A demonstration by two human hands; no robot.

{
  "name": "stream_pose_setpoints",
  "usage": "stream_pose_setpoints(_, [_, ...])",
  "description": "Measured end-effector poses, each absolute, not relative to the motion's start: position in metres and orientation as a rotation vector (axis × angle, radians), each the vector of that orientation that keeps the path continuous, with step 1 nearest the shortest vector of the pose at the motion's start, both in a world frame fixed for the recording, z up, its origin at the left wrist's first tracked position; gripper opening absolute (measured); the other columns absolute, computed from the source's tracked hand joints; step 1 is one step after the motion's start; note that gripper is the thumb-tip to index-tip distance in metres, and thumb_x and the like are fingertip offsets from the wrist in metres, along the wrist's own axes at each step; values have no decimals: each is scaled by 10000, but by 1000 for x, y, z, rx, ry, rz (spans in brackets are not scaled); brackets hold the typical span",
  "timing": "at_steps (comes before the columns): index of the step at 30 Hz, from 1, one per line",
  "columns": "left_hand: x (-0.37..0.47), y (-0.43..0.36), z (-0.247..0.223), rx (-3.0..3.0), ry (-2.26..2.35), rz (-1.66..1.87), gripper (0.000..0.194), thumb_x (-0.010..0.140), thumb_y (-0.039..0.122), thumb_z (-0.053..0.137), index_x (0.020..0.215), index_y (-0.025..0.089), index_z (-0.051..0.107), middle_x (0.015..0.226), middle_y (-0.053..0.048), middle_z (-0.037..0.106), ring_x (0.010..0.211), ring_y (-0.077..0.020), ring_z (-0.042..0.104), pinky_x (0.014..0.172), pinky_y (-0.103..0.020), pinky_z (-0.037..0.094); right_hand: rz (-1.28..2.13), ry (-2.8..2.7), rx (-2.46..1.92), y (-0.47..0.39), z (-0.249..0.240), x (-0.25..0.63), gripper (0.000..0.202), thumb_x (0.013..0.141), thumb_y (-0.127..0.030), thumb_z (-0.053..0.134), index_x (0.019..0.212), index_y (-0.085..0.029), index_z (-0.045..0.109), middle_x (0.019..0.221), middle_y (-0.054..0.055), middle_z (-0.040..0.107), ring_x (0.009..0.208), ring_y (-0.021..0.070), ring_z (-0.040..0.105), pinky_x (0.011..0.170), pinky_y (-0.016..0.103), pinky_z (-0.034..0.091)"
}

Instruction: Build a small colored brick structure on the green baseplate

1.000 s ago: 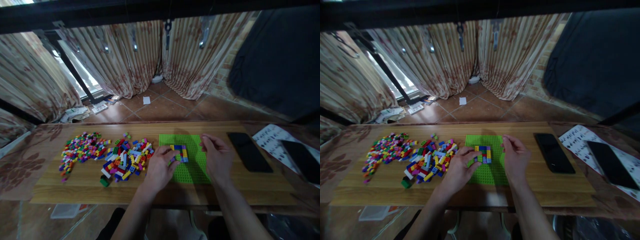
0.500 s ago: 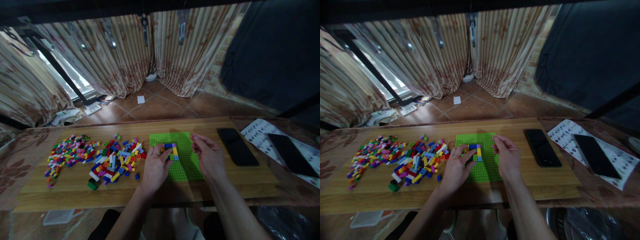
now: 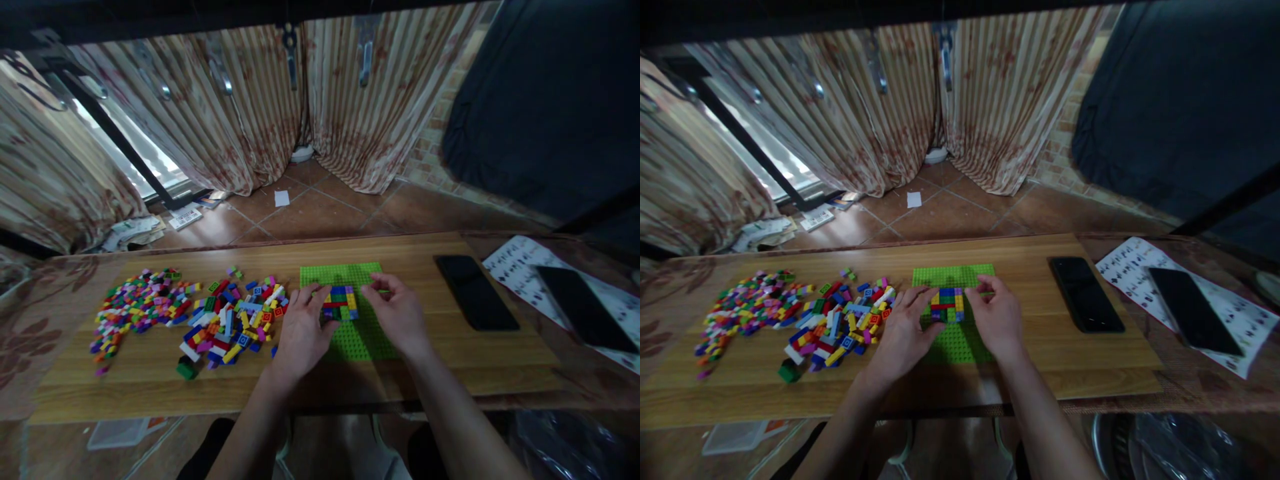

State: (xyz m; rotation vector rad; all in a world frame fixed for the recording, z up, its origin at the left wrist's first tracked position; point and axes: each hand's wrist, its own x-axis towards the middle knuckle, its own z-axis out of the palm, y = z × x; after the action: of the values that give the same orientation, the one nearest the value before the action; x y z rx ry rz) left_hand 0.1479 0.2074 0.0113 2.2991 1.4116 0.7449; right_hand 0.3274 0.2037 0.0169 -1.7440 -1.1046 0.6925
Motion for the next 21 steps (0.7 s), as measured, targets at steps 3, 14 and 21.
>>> stream_pose_setpoints(3, [145, 208, 12, 2273, 1412, 762, 574, 715, 175, 706, 1261, 215, 533, 1263, -86, 531, 1150, -278, 490, 1001, -457, 435, 576, -1311, -1901, 200, 14, 322, 561, 722, -475, 661, 1166, -140, 593, 959, 99, 675, 655, 179, 592, 671, 369, 478])
stream_pose_setpoints(14, [138, 209, 18, 2231, 1426, 760, 516, 728, 166, 678, 1227, 201, 552, 1232, -92, 544, 1144, -275, 501, 998, -457, 440, 550, -1539, -1990, 201, 10, 317, 562, 696, -399, 710, 1169, -123, 582, 1012, 128, 645, 810, 225, 627, 732, 380, 486])
stream_pose_setpoints(21, [136, 209, 20, 2210, 1430, 766, 502, 728, 156, 677, 1213, 218, 565, 1198, -85, 564, 1128, -272, 518, 990, -471, 444, 504, -1580, -1988, 203, 7, 317, 526, 687, -382, 723, 1137, -140, 595, 968, 105, 651, 814, 225, 627, 734, 374, 484])
